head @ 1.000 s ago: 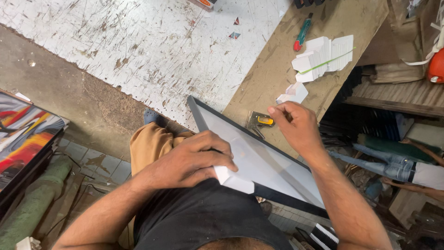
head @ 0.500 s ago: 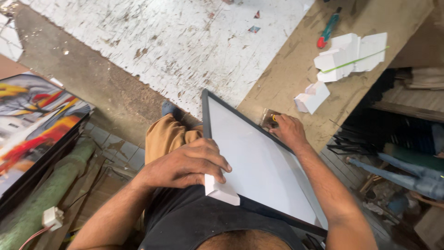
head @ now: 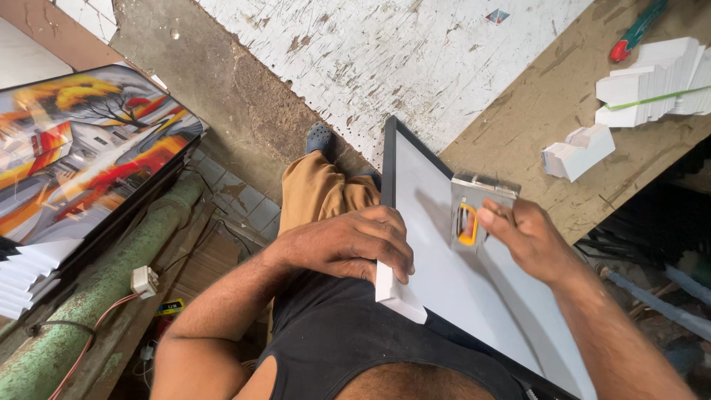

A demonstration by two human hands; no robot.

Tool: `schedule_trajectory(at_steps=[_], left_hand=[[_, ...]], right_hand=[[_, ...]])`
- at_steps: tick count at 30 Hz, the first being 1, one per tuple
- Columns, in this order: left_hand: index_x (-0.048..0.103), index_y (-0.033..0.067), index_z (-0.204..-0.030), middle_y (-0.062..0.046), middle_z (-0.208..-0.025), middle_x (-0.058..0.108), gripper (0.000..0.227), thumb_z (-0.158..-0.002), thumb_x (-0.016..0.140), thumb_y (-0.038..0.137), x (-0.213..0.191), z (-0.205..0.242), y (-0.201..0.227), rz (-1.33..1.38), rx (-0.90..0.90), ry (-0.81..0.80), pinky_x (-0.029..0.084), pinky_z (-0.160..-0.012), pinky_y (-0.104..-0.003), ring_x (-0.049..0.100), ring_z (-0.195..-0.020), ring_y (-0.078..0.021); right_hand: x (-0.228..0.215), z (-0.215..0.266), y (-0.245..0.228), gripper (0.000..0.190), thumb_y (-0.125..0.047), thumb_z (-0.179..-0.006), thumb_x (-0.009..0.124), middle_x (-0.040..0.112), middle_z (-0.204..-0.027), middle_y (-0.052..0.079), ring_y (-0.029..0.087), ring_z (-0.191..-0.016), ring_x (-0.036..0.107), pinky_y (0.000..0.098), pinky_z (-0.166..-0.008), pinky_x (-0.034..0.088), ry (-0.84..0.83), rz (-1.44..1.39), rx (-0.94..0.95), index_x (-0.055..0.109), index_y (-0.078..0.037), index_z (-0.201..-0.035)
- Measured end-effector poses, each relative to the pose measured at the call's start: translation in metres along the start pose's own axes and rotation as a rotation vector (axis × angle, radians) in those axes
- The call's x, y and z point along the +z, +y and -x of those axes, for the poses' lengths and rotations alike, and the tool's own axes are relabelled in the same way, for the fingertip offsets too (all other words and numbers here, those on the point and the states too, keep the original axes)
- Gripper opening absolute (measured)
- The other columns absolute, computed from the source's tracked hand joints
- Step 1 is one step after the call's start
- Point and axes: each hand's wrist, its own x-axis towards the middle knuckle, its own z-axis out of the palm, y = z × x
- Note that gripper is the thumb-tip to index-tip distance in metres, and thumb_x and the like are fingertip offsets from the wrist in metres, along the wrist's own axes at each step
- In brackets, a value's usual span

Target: The person assembles picture frames by placing printed images into black frames, folding white cardboard backing over the edges, and securing the backing with a staple gun. The person repeatedly handles frames and backing pieces, stacking completed frames on the workbench.

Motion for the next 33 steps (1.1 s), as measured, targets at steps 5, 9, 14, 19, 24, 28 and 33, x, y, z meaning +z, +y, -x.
schedule_trajectory(at_steps=[5, 9, 14, 19, 24, 28, 33], left_hand=[[0.071, 0.016, -0.122, 0.002, -0.126, 0.07, 0.03, -0.105, 0.058, 0.037, 0.001, 0.004, -0.002, 0.001, 0.005, -0.001, 0.043, -0.117, -0.041, 0.059, -0.126, -0.0194], [0.07, 0.0148, -0.121, 0.002, -0.124, 0.07, 0.028, -0.104, 0.062, 0.036, 0.001, 0.005, 0.001, -0.002, -0.015, 0.006, 0.045, -0.115, -0.041, 0.059, -0.126, -0.0203], [0.069, 0.0134, -0.122, 0.001, -0.124, 0.069, 0.029, -0.103, 0.061, 0.035, 0.0, 0.004, 0.003, -0.032, -0.002, 0.016, 0.044, -0.116, -0.042, 0.059, -0.126, -0.0217], [0.07, 0.0147, -0.121, 0.002, -0.123, 0.071, 0.028, -0.104, 0.061, 0.035, 0.003, 0.004, 0.003, -0.02, -0.006, 0.029, 0.044, -0.116, -0.041, 0.06, -0.125, -0.0205], [0.07, 0.015, -0.122, 0.002, -0.123, 0.07, 0.029, -0.105, 0.059, 0.036, 0.002, 0.003, 0.003, -0.021, 0.0, 0.013, 0.043, -0.116, -0.041, 0.06, -0.125, -0.0198], [0.07, 0.015, -0.122, 0.002, -0.123, 0.07, 0.029, -0.105, 0.059, 0.037, -0.001, 0.006, 0.006, -0.031, -0.026, 0.011, 0.042, -0.118, -0.042, 0.06, -0.125, -0.0195], [0.07, 0.0158, -0.122, -0.001, -0.123, 0.072, 0.03, -0.108, 0.057, 0.038, 0.002, -0.001, 0.006, -0.006, -0.031, 0.041, 0.043, -0.117, -0.041, 0.062, -0.125, -0.0184]], right_hand=[[0.019, 0.032, -0.088, 0.055, -0.055, -0.102, 0.053, 0.062, -0.062, -0.001, 0.008, -0.055, 0.058, 0.0285, -0.046, 0.047, -0.308, -0.051, -0.098, 0.072, -0.004, -0.096], [0.033, 0.032, -0.114, 0.053, -0.055, -0.093, 0.056, 0.055, -0.049, 0.0, 0.009, -0.042, 0.05, 0.0304, -0.037, 0.037, -0.415, 0.017, 0.142, 0.07, -0.006, -0.082], [0.04, 0.029, -0.11, 0.055, -0.053, -0.091, 0.058, 0.051, -0.046, 0.001, 0.009, -0.04, 0.046, 0.0313, -0.036, 0.033, -0.4, 0.069, 0.237, 0.069, -0.004, -0.069], [0.039, 0.038, -0.088, 0.056, -0.056, -0.097, 0.055, 0.051, -0.049, -0.002, 0.007, -0.042, 0.048, 0.0282, -0.038, 0.037, -0.372, -0.042, 0.039, 0.071, -0.007, -0.077], [0.018, 0.007, -0.02, 0.058, -0.055, -0.09, 0.047, 0.068, -0.053, 0.004, 0.014, -0.04, 0.062, 0.0305, -0.039, 0.051, -0.087, 0.142, 0.179, 0.073, -0.007, -0.069], [0.002, -0.045, 0.069, 0.042, -0.038, -0.097, 0.064, 0.069, -0.097, 0.021, 0.035, -0.087, 0.067, 0.0476, -0.08, 0.055, 0.254, 0.549, 0.182, 0.063, 0.004, -0.101], [-0.009, -0.073, 0.144, 0.05, -0.037, -0.092, 0.072, 0.06, -0.121, 0.024, 0.042, -0.113, 0.062, 0.0514, -0.086, 0.056, 0.447, 0.954, 0.273, 0.058, 0.001, -0.121]])
